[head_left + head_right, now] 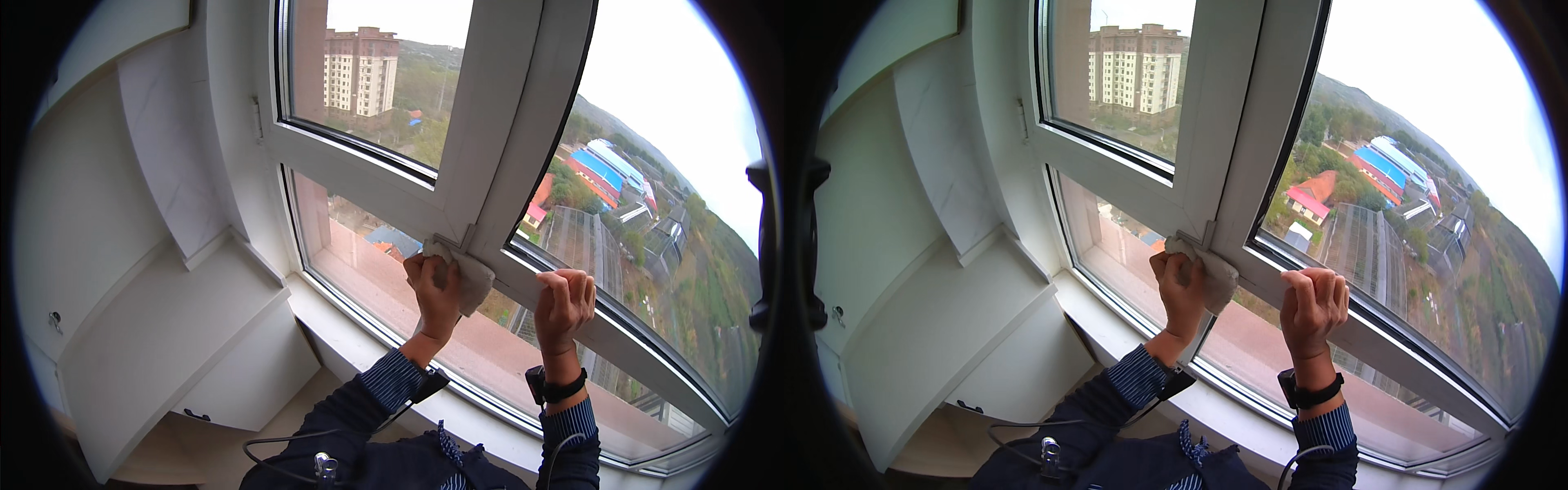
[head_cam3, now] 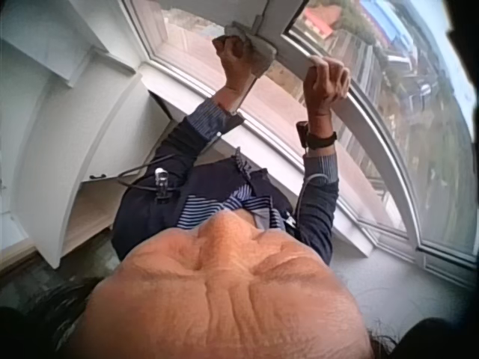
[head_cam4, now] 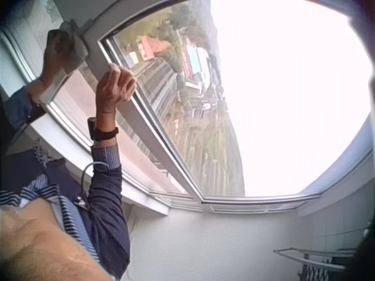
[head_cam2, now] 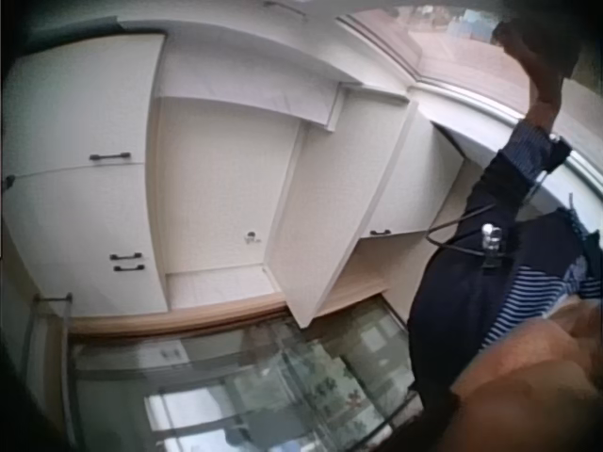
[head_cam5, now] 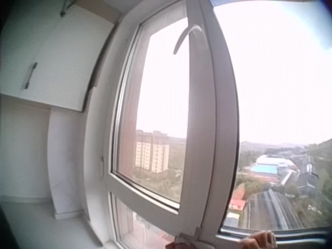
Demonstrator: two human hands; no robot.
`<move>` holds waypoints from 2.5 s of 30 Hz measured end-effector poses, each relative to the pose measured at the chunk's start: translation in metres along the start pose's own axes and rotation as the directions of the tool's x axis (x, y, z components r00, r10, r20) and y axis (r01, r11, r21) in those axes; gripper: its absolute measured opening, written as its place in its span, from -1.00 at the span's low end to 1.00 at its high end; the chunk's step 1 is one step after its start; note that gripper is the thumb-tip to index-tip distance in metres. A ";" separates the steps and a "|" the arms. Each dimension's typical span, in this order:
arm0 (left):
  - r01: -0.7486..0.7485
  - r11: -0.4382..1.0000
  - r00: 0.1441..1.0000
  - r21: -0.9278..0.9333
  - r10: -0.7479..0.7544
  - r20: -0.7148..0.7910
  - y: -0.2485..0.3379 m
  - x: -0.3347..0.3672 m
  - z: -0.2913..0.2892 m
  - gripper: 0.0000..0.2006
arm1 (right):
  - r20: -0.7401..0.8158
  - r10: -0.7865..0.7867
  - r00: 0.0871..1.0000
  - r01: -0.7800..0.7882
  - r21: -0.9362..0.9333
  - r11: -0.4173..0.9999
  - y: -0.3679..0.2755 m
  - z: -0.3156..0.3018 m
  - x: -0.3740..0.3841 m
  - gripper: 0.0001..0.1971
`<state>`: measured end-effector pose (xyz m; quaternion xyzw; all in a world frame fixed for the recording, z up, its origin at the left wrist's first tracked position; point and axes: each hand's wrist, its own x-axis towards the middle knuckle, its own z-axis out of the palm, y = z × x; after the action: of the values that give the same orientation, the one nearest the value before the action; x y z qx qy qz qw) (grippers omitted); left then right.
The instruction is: The person wipes the interior window frame and sill with a cloth, moving along the frame and then across the sill. The person uses a cloth to clean the frame and sill surfaces.
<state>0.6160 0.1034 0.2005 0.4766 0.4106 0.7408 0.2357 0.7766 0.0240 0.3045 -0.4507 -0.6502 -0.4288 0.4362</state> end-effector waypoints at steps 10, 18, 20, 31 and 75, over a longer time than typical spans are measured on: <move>0.009 1.000 1.000 -0.024 -0.009 -0.001 0.014 -0.011 0.013 -0.82 | 0.010 -0.002 1.000 0.002 0.032 0.999 0.001 -0.002 0.001 -0.81; -0.252 0.966 0.967 0.063 0.248 0.065 0.015 -0.015 0.013 -0.79 | 0.024 -0.008 1.000 0.007 0.044 0.999 0.002 -0.005 -0.001 -0.80; -0.379 0.923 0.919 0.068 0.367 0.147 0.021 -0.020 0.015 -0.79 | 0.023 -0.013 1.000 0.012 0.045 0.999 0.002 -0.005 -0.001 -0.81; -0.728 0.664 0.685 0.171 0.693 0.227 0.065 0.032 0.031 -0.77 | 0.021 -0.015 1.000 0.013 0.062 0.998 0.004 -0.006 -0.003 -0.85; -0.879 0.391 0.443 0.272 0.881 0.164 0.169 0.140 0.066 -0.86 | 0.046 -0.035 0.998 0.029 0.122 0.992 0.006 -0.012 -0.002 -0.87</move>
<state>0.6218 0.1391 0.4271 0.6494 0.2109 0.6779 -0.2724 0.7853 0.0131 0.3063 -0.4229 -0.6924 -0.3845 0.4403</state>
